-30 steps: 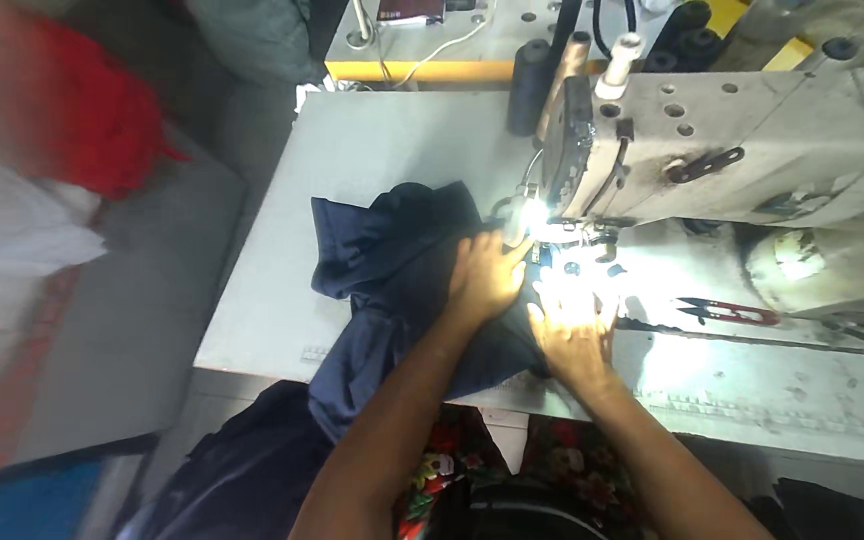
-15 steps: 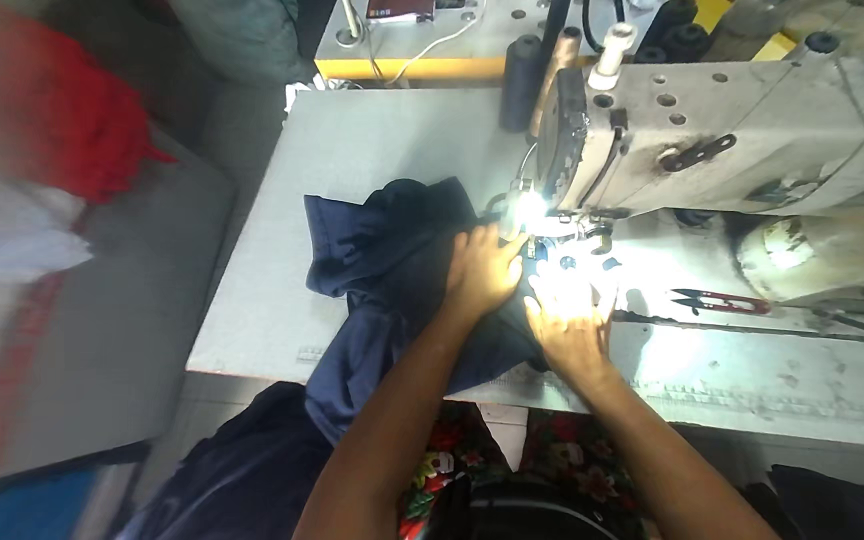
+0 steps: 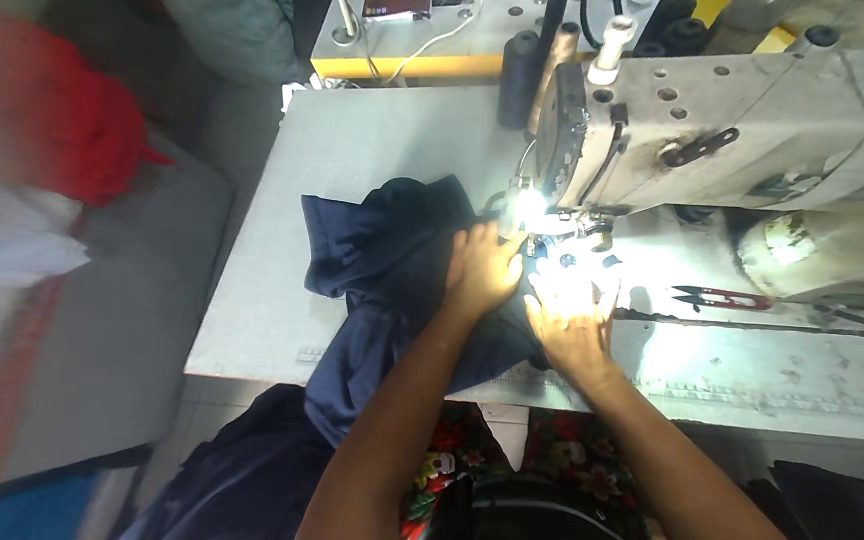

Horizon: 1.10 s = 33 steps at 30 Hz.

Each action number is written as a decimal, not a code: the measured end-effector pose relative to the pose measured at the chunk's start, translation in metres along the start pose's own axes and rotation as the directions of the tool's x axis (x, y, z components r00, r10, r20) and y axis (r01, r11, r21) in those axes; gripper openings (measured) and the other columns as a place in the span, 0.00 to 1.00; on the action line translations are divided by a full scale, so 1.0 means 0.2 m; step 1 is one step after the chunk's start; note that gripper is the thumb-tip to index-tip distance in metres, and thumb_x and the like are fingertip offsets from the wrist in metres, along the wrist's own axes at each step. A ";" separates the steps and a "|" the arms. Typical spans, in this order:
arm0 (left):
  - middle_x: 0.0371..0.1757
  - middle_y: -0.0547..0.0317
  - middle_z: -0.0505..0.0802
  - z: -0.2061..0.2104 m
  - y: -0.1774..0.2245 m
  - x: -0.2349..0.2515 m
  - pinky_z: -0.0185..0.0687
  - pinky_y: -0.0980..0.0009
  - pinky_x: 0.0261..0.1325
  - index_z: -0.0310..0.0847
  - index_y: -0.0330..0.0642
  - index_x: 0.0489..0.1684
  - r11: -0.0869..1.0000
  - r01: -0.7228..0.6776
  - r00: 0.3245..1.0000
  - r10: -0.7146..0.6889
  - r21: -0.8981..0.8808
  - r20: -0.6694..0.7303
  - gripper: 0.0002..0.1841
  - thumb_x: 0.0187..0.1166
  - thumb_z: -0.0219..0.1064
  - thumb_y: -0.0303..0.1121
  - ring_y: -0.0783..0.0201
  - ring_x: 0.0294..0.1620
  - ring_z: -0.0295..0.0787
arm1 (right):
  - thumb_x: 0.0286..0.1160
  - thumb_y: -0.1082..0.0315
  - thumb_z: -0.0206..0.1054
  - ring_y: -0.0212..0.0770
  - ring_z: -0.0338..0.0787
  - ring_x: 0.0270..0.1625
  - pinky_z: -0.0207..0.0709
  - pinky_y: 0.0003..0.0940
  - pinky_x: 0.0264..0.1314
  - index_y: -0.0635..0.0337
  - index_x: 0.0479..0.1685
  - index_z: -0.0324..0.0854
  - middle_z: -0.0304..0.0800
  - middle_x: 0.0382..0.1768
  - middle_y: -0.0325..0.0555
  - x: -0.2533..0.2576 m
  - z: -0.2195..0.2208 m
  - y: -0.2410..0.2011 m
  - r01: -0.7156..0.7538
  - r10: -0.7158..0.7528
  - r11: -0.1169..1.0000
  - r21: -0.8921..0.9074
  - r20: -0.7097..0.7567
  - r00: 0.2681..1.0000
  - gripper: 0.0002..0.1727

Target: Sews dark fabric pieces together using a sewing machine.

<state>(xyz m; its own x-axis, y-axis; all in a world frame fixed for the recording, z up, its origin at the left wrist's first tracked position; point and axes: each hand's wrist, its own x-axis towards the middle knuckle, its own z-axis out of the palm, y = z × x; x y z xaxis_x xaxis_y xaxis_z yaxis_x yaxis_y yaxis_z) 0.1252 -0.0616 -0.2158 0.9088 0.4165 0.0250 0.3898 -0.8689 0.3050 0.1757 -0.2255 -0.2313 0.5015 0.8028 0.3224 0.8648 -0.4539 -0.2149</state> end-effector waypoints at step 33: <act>0.69 0.40 0.87 0.00 -0.01 -0.01 0.64 0.40 0.70 0.88 0.57 0.70 0.999 -0.043 0.996 0.041 -0.020 -0.085 0.21 0.85 0.55 0.42 0.41 0.71 0.81 | 0.86 0.58 0.55 0.65 0.79 0.79 0.47 0.86 0.77 0.58 0.64 0.89 0.85 0.74 0.49 0.00 0.01 0.00 -0.005 0.005 1.000 0.014 -0.031 1.000 0.22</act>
<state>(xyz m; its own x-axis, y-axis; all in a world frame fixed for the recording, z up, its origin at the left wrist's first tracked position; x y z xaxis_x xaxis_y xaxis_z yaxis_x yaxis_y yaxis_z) 0.1226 -0.0618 -0.2168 0.9080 0.4019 0.1184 0.3476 -0.8804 0.3225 0.1756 -0.2256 -0.2336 0.5065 0.7883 0.3493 0.8619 -0.4524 -0.2290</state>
